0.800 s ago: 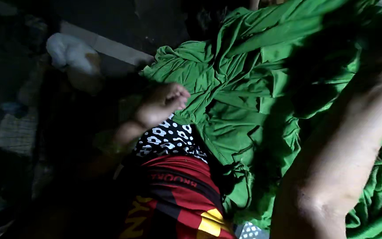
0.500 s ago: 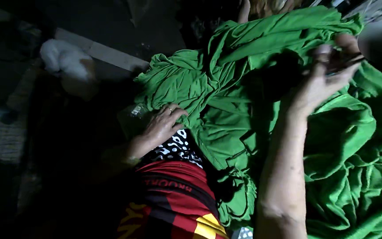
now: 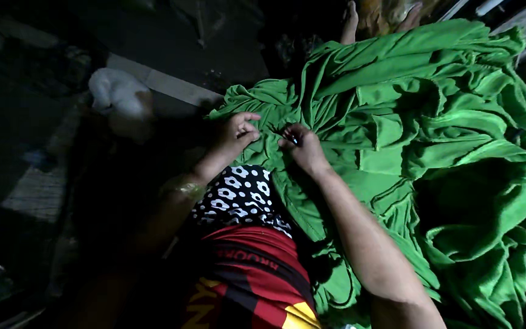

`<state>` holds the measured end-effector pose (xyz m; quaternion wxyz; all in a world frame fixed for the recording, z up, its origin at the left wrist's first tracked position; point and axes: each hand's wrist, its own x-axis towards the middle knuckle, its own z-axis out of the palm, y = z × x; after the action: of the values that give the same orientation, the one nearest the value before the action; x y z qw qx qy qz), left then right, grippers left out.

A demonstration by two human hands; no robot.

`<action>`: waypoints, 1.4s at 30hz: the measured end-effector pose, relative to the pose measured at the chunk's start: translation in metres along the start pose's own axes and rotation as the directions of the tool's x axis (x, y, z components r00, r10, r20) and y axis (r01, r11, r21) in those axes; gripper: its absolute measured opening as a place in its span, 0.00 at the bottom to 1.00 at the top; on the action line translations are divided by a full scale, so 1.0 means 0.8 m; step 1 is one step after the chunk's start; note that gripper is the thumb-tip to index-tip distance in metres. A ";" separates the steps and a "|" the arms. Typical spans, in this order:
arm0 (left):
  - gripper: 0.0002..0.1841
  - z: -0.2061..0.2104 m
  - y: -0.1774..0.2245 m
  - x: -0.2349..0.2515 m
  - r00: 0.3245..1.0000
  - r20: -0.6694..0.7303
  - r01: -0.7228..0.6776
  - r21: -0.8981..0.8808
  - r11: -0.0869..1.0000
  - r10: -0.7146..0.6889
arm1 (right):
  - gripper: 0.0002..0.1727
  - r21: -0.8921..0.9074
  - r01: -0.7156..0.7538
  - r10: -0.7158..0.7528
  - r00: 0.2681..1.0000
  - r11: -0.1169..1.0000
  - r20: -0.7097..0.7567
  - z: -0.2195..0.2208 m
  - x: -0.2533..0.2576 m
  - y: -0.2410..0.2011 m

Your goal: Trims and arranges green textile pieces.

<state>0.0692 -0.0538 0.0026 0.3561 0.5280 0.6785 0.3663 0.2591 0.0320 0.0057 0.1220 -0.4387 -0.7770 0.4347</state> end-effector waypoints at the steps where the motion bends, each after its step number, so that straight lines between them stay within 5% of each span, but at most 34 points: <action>1: 0.21 0.003 -0.003 0.001 1.000 0.000 0.007 -0.023 1.000 -0.007 | 0.17 -0.011 -0.024 0.024 1.000 1.000 0.008 0.002 0.002 0.004; 6: 0.17 0.006 -0.008 -0.020 0.991 -0.128 -0.034 -0.051 0.998 0.027 | 0.13 0.001 -0.014 0.013 1.000 1.000 0.010 0.001 0.002 0.007; 9: 0.15 0.013 -0.020 -0.029 0.937 -0.241 -0.247 0.058 0.967 0.254 | 0.13 0.006 -0.006 0.006 1.000 1.000 0.000 0.001 0.001 0.008; 14: 0.19 0.041 -0.021 -0.025 0.885 -0.134 -0.407 0.240 0.881 0.445 | 0.12 0.034 -0.029 0.028 1.000 0.999 0.009 -0.001 0.000 0.008; 20: 0.08 0.069 -0.053 -0.006 0.795 -0.227 -0.494 0.297 0.817 0.563 | 0.10 0.135 -0.100 0.096 0.995 0.986 0.032 -0.003 -0.005 0.003; 24: 0.09 0.061 -0.053 -0.015 0.831 -0.244 -0.429 0.293 0.854 0.501 | 0.11 0.131 -0.150 0.147 0.988 0.980 0.038 -0.003 -0.002 0.004; 30: 0.15 0.038 -0.033 -0.031 0.971 -0.195 -0.137 0.014 0.990 0.137 | 0.15 0.001 -0.148 0.148 0.989 0.989 0.007 -0.001 0.001 0.006; 36: 0.14 0.037 -0.019 -0.035 0.992 -0.122 -0.038 -0.139 0.990 0.021 | 0.25 -0.111 0.022 -0.030 0.997 0.994 -0.074 -0.026 -0.024 -0.015; 42: 0.17 0.050 -0.025 -0.038 0.944 -0.124 -0.286 0.153 0.946 0.306 | 0.18 -0.019 0.035 -0.034 0.996 0.999 0.081 -0.019 -0.031 -0.018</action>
<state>0.1009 -0.0821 -0.0313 0.2104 0.6182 0.6384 0.4075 0.2740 0.0176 0.0306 0.0935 -0.4085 -0.7931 0.4421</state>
